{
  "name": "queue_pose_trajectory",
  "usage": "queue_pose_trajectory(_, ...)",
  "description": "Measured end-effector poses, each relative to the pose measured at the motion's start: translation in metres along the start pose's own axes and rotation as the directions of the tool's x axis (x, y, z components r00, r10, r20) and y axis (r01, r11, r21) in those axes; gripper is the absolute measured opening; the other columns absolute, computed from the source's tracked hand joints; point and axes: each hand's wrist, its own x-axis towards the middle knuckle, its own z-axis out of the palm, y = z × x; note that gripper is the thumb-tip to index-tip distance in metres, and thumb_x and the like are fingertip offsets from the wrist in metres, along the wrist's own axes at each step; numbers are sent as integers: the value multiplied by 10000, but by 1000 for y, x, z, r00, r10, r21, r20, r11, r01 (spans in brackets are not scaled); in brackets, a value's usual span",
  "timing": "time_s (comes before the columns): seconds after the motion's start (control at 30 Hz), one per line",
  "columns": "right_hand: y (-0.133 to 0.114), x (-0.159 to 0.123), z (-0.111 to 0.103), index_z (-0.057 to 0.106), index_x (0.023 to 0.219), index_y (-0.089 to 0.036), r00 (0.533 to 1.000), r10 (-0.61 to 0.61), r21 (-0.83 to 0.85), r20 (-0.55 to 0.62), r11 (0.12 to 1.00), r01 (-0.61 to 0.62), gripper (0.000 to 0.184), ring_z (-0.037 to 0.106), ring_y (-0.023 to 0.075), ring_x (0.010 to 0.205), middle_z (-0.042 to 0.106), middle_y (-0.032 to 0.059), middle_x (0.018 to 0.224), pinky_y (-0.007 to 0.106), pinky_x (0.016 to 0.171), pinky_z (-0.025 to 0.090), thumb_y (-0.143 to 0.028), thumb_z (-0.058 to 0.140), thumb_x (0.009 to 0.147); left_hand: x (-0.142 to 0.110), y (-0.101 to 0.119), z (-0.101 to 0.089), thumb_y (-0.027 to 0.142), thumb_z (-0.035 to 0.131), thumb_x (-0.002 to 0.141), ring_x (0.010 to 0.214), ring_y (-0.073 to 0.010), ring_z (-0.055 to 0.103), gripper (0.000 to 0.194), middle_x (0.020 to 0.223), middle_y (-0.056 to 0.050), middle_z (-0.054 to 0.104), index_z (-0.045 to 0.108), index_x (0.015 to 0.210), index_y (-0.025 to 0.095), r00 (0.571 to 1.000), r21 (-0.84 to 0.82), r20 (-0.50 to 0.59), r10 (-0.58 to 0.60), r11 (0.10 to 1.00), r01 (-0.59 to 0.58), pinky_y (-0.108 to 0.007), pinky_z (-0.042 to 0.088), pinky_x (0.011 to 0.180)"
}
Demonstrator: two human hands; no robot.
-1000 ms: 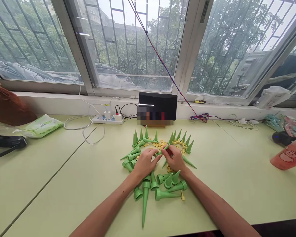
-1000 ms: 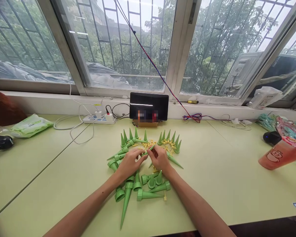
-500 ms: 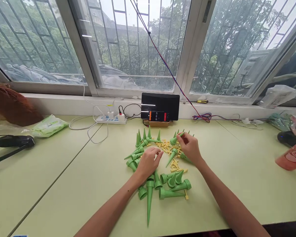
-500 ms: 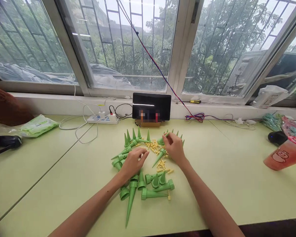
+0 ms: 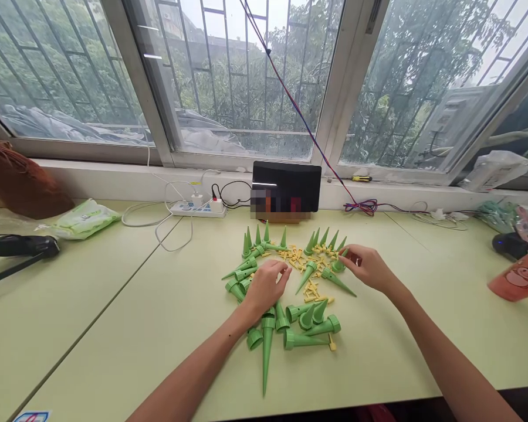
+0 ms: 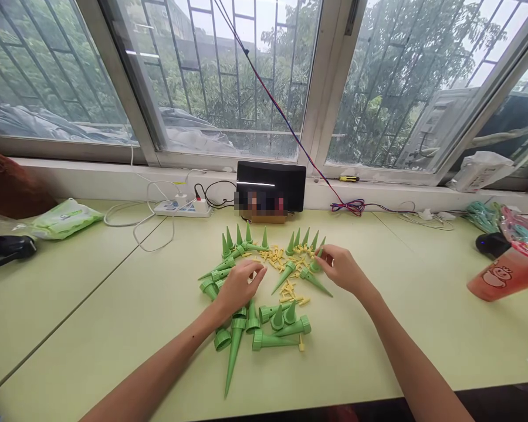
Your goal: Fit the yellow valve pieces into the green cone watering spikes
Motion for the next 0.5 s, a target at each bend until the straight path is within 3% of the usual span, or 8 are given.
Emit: queue_pose_trajectory(0.5,16,-14,5,661,841,-181,995,52,36,85,998,-55,214,536,161,589,600,22,665,282,536,452,-326,515,895,-1,-1,1,257,458,978,772,-190,600,250,823,-58,659,640,826,177,1000,8,26,-10,1000,10,-314,464,706)
